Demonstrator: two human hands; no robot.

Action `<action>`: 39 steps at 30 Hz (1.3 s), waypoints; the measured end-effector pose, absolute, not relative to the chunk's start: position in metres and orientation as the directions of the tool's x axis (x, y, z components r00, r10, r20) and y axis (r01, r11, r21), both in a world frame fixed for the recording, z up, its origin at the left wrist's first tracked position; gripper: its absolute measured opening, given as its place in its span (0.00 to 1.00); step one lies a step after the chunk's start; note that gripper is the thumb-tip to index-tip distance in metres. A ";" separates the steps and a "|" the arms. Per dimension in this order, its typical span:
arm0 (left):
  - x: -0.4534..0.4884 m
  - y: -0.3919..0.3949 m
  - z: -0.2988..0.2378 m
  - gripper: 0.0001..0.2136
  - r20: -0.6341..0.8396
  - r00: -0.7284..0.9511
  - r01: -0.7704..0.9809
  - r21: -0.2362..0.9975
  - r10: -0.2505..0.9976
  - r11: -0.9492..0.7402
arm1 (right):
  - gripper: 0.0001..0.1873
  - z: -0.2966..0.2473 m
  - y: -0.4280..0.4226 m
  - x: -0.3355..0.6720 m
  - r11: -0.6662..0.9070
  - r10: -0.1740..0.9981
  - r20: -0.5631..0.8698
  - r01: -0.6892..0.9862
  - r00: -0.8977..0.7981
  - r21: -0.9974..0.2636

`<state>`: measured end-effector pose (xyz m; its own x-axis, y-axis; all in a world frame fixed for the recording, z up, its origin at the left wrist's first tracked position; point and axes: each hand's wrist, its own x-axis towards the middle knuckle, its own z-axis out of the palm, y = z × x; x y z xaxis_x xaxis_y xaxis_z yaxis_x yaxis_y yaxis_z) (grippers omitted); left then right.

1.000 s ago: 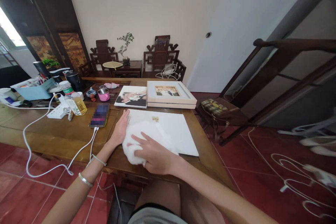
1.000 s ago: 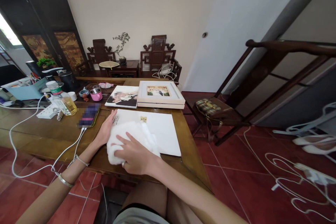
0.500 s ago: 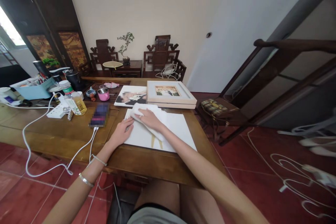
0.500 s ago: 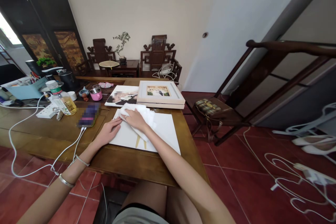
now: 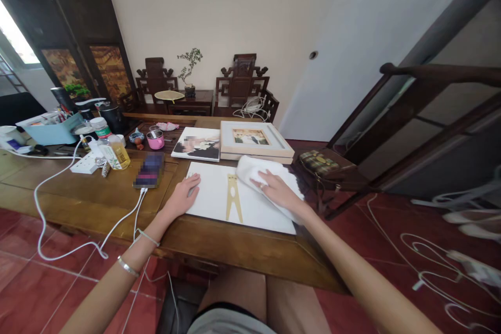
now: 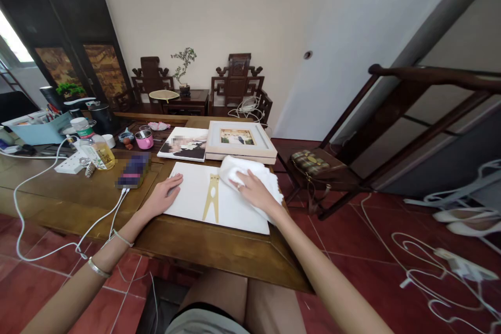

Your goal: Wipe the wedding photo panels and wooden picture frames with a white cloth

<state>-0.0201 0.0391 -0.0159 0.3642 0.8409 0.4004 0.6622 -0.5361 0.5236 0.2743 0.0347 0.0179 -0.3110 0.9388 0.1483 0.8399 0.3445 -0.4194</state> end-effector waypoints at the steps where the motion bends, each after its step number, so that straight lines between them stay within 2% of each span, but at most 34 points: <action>1: -0.020 0.039 -0.016 0.17 0.401 0.365 0.665 0.519 0.840 -0.537 | 0.21 0.016 0.020 0.280 0.363 0.932 0.142 0.841 -0.335 -0.402; 4: -0.019 0.040 -0.016 0.17 0.398 0.369 0.674 0.508 0.840 -0.537 | 0.21 0.016 -0.033 0.285 0.474 0.877 0.105 0.805 -0.470 -0.356; 7: -0.018 0.040 -0.016 0.17 0.392 0.370 0.671 0.514 0.842 -0.535 | 0.19 0.023 -0.077 0.290 0.524 0.824 0.004 0.759 -0.567 -0.386; 9: -0.018 0.040 -0.016 0.17 0.385 0.370 0.673 0.516 0.845 -0.530 | 0.18 0.023 -0.086 0.300 0.480 0.828 -0.059 0.759 -0.558 -0.441; 12: -0.018 0.040 -0.015 0.18 0.376 0.367 0.679 0.517 0.851 -0.521 | 0.20 0.014 -0.066 0.319 0.312 0.907 -0.093 0.804 -0.411 -0.506; 17: -0.017 0.039 -0.015 0.17 0.399 0.360 0.663 0.525 0.843 -0.533 | 0.19 0.007 0.005 0.306 0.268 0.962 0.080 0.847 -0.261 -0.459; 20: -0.017 0.040 -0.014 0.16 0.411 0.352 0.648 0.542 0.841 -0.536 | 0.18 0.012 0.029 0.263 0.297 0.954 0.164 0.856 -0.250 -0.424; 23: -0.015 0.040 -0.013 0.17 0.419 0.339 0.632 0.561 0.842 -0.534 | 0.17 0.017 0.026 0.215 0.425 0.905 0.193 0.814 -0.378 -0.395; 27: -0.014 0.039 -0.010 0.17 0.434 0.286 0.664 0.553 0.854 -0.503 | 0.19 0.030 -0.008 0.186 0.729 0.678 0.184 0.619 -0.711 -0.292; 30: -0.014 0.036 -0.011 0.18 0.434 0.187 0.759 0.506 0.881 -0.410 | 0.18 0.042 -0.042 0.205 0.807 0.549 0.150 0.475 -0.822 -0.350; 32: -0.015 0.033 -0.013 0.19 0.433 0.095 0.830 0.462 0.897 -0.311 | 0.17 0.045 -0.059 0.231 0.765 0.577 0.119 0.484 -0.808 -0.425; 34: -0.015 0.031 -0.015 0.19 0.427 0.040 0.873 0.425 0.904 -0.239 | 0.15 0.040 -0.067 0.262 0.658 0.688 0.082 0.573 -0.721 -0.489; 37: -0.015 0.031 -0.015 0.19 0.409 0.029 0.887 0.411 0.912 -0.213 | 0.15 0.019 -0.061 0.305 0.427 0.891 0.105 0.735 -0.442 -0.527; 39: -0.014 0.032 -0.014 0.19 0.385 0.021 0.873 0.442 0.923 -0.205 | 0.16 0.004 -0.051 0.322 0.301 0.953 0.146 0.767 -0.266 -0.567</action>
<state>-0.0138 0.0323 -0.0135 0.0215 0.9229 0.3845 0.8733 -0.2046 0.4422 0.3225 -0.0513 0.0038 -0.2658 0.9530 0.1455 0.7673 0.3006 -0.5666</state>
